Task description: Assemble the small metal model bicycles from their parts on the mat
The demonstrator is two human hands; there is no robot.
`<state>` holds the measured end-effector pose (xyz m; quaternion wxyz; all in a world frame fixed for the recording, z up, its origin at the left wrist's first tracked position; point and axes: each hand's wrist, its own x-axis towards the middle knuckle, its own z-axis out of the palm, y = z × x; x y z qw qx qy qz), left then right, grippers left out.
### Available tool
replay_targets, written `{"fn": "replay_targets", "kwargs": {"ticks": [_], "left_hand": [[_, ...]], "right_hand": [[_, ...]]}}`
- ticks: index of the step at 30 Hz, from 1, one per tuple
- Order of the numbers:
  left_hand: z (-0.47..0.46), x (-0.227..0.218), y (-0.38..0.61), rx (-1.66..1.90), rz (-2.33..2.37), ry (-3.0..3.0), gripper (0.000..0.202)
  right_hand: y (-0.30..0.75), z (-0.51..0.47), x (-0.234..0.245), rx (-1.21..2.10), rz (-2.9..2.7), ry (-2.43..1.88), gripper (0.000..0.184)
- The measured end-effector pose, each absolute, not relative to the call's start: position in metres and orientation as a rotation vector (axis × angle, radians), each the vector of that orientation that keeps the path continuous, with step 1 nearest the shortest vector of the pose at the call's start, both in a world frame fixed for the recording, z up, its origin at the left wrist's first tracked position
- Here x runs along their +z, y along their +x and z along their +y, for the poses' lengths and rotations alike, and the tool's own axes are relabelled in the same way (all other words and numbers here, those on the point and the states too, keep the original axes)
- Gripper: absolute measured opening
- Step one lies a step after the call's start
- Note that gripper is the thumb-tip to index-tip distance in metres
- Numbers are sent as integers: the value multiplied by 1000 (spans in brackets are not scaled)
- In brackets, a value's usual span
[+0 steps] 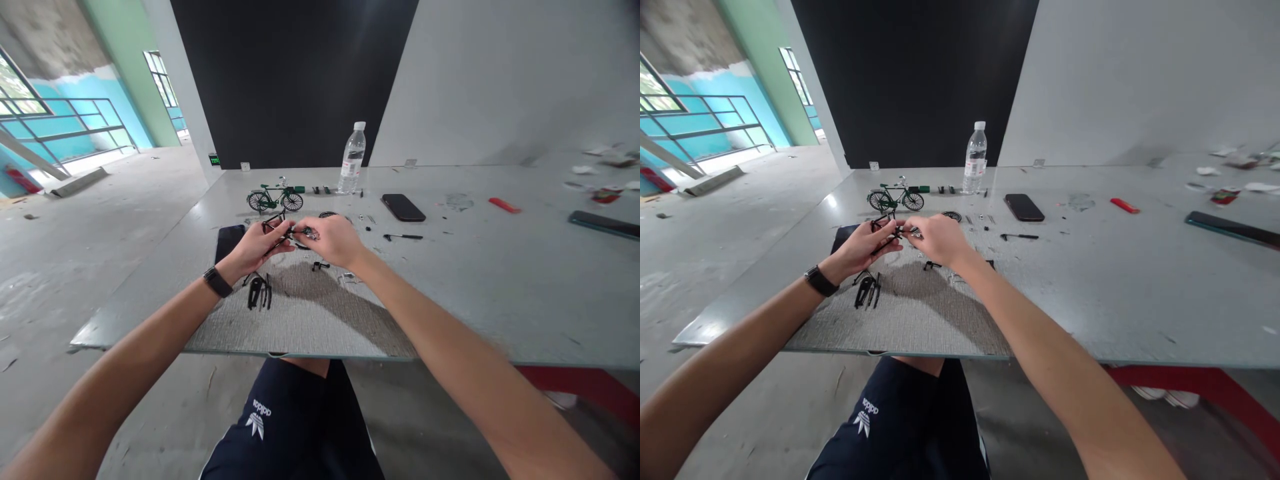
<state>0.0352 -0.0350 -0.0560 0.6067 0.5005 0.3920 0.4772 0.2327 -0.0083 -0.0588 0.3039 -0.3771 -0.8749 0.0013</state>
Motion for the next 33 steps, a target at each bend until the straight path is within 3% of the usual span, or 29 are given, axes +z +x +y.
{"fn": "replay_targets", "kwargs": {"ticks": [16,33], "left_hand": [[-37,-53,34,1021,963,1232,24],[-33,-59,33,1002,958,1272,19]], "right_hand": [[234,-10,-58,-208,-2406,-1008,25],[234,-14,-56,-314,-2488,-1014,27]]}}
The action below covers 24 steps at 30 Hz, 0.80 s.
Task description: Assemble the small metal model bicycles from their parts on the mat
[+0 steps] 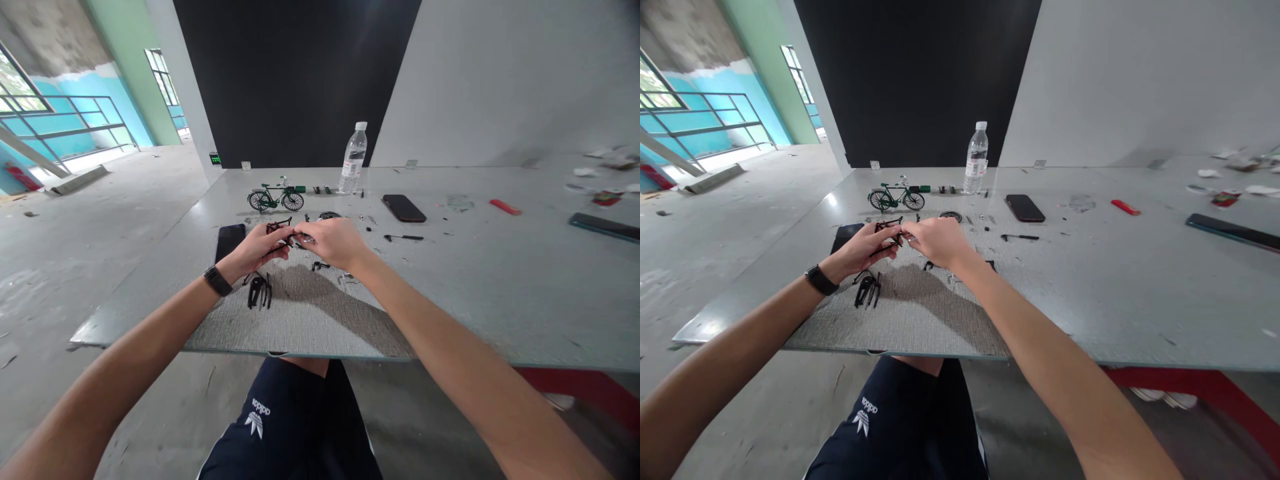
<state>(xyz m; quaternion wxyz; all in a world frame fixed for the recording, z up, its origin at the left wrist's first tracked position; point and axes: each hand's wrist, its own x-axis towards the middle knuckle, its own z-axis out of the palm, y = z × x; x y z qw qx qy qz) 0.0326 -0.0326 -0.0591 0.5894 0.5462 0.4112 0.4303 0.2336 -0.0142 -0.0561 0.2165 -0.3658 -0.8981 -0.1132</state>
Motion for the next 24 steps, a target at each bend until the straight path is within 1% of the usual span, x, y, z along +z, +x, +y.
{"fn": "replay_targets", "kwargs": {"ticks": [4,13,24], "left_hand": [[-30,-63,32,1002,928,1281,17],[-33,-60,34,1043,963,1319,20],[-32,-62,34,1084,891,1341,14]], "right_hand": [[233,-14,-58,-330,-2484,-1033,26],[230,-16,-56,-370,-2518,-1053,24],[232,-12,-61,-358,-2469,-1030,25]]}}
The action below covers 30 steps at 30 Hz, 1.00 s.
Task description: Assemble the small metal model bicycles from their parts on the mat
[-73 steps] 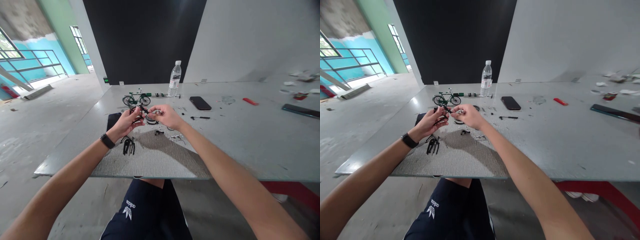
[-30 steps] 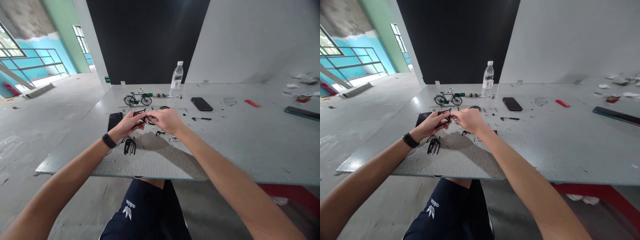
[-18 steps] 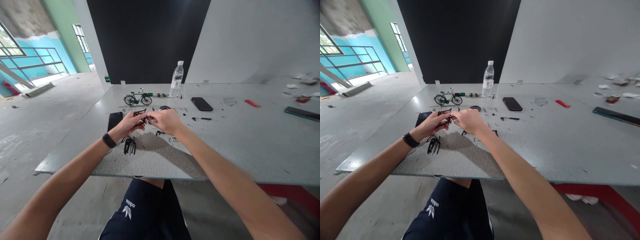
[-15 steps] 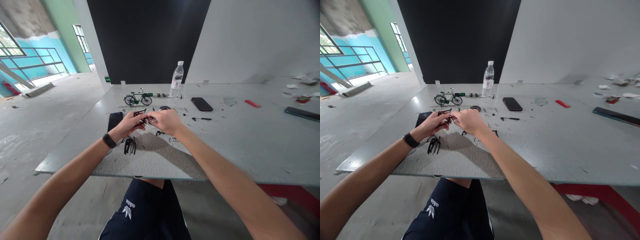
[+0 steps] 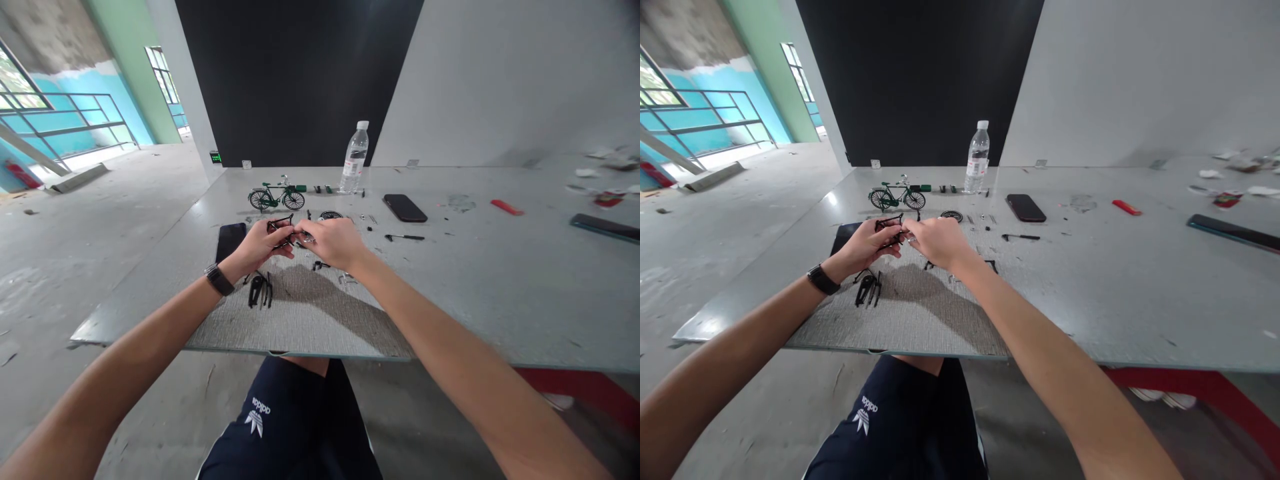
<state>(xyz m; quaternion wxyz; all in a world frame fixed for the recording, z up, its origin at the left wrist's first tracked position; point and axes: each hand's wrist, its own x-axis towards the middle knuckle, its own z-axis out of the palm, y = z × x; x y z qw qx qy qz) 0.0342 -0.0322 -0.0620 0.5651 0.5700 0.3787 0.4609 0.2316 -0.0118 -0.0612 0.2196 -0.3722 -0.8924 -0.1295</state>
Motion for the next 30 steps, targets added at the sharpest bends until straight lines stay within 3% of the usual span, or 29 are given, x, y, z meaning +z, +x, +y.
{"fn": "replay_targets", "kwargs": {"ticks": [5,15,25,30], "left_hand": [[-32,-62,34,1105,874,1334,15],[-34,-61,37,1130,892,1306,14],[-31,-59,35,1306,1000,1146,12],[-34,-56,37,1283,991,1135,12]], "right_hand": [[233,-9,-62,-281,-2438,-1022,26],[232,-20,-46,275,-2214,-921,37],[220,-16,-62,460,-2636,-848,9],[212,-16,-74,586,-2698,-918,12]]}}
